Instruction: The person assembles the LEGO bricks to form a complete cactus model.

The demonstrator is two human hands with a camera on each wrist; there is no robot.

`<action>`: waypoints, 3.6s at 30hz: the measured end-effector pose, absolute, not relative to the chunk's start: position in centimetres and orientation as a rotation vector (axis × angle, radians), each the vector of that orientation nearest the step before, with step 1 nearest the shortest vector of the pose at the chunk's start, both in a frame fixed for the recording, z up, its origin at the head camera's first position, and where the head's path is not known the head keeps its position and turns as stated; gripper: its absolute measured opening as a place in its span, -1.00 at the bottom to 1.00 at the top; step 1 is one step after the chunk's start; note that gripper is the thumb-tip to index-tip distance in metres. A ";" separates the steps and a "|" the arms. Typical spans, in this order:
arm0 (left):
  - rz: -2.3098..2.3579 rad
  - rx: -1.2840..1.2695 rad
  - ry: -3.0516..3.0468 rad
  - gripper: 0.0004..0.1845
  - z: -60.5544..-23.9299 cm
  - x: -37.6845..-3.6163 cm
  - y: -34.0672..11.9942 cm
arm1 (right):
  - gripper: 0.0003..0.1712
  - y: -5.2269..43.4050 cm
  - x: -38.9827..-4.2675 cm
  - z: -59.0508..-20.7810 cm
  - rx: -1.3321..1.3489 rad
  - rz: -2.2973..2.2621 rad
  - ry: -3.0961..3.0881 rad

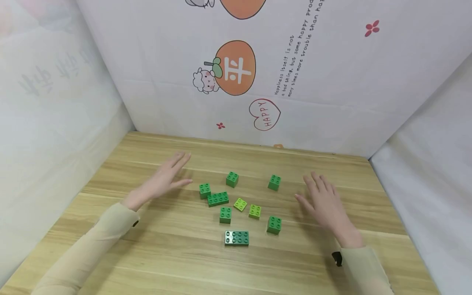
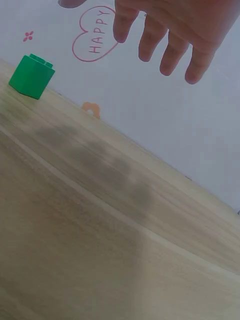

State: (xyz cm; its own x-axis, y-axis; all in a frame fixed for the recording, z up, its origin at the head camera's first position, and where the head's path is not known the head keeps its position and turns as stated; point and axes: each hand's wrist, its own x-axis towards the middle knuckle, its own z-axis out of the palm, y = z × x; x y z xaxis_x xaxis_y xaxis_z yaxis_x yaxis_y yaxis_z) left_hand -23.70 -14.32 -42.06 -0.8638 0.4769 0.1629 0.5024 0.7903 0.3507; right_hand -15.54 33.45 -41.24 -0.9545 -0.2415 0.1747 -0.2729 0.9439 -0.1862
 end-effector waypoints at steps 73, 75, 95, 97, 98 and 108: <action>-1.277 -1.091 -2.911 -0.37 -43.1 -15.8 -8.1 | -0.58 23.4 -9.5 -41.0 0.881 0.735 -2.834; -1.301 -1.090 -2.902 -0.39 -43.3 -15.7 -7.9 | -0.58 23.1 -9.4 -41.1 0.917 0.729 -2.813; -1.265 -1.053 -2.859 -0.51 -44.9 -15.7 -6.4 | -0.58 21.2 -9.0 -42.9 0.963 0.823 -2.928; -1.265 -1.048 -2.869 -0.51 -44.9 -15.7 -6.3 | -0.57 21.1 -9.0 -43.0 0.953 0.824 -2.935; -1.259 -1.044 -2.878 -0.51 -44.8 -15.8 -6.3 | -0.57 21.0 -9.0 -43.1 0.946 0.824 -2.940; -1.156 -1.018 -2.939 -0.52 -44.7 -16.1 -5.9 | -0.58 20.7 -9.2 -43.7 1.003 0.792 -2.919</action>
State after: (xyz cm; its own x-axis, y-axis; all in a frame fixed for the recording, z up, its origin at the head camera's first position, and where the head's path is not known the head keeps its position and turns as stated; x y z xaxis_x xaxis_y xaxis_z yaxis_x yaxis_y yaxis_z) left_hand -16.12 -5.91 -44.73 -0.7977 0.6004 0.0570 0.4783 0.5723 0.6661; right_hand -9.21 20.66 -43.73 -0.8010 -0.5875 0.1154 -0.5652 0.6784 -0.4694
